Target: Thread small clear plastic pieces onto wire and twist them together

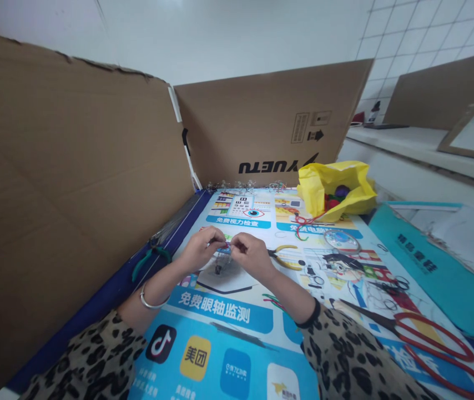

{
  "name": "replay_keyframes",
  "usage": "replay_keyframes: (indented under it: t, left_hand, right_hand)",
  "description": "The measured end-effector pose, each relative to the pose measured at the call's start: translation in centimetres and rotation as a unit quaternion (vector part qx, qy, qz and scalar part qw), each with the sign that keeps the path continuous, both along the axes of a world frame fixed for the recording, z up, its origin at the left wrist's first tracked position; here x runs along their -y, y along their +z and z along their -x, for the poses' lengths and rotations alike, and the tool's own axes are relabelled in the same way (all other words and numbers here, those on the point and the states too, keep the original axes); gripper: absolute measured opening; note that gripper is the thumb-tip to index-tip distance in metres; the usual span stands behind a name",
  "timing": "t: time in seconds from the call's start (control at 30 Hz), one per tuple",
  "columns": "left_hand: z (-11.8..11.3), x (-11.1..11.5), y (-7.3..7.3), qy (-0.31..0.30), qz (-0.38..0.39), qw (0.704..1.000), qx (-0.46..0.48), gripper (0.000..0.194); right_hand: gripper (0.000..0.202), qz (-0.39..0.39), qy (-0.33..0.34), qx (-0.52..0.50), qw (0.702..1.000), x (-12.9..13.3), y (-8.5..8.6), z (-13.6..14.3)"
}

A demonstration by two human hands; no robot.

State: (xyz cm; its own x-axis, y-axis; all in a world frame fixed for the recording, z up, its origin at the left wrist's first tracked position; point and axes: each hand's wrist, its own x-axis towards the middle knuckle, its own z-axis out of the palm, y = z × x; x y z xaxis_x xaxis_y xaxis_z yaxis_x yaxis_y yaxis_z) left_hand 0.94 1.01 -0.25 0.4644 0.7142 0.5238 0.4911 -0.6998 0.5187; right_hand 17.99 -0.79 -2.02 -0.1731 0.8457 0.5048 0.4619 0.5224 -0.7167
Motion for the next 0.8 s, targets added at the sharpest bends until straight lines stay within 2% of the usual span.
replay_keyframes:
  t: [0.43, 0.8]
  left_hand:
    - [0.5, -0.4, 0.5, 0.036, -0.004, 0.999, -0.032, 0.008]
    - [-0.2, 0.4, 0.6, -0.006, 0.017, 0.995, -0.096, 0.011]
  right_hand:
    - [0.006, 0.001, -0.093, -0.007, 0.996, -0.3, -0.4, -0.4]
    - [0.005, 0.004, -0.125, 0.022, 0.992, -1.1, -1.0, -0.8]
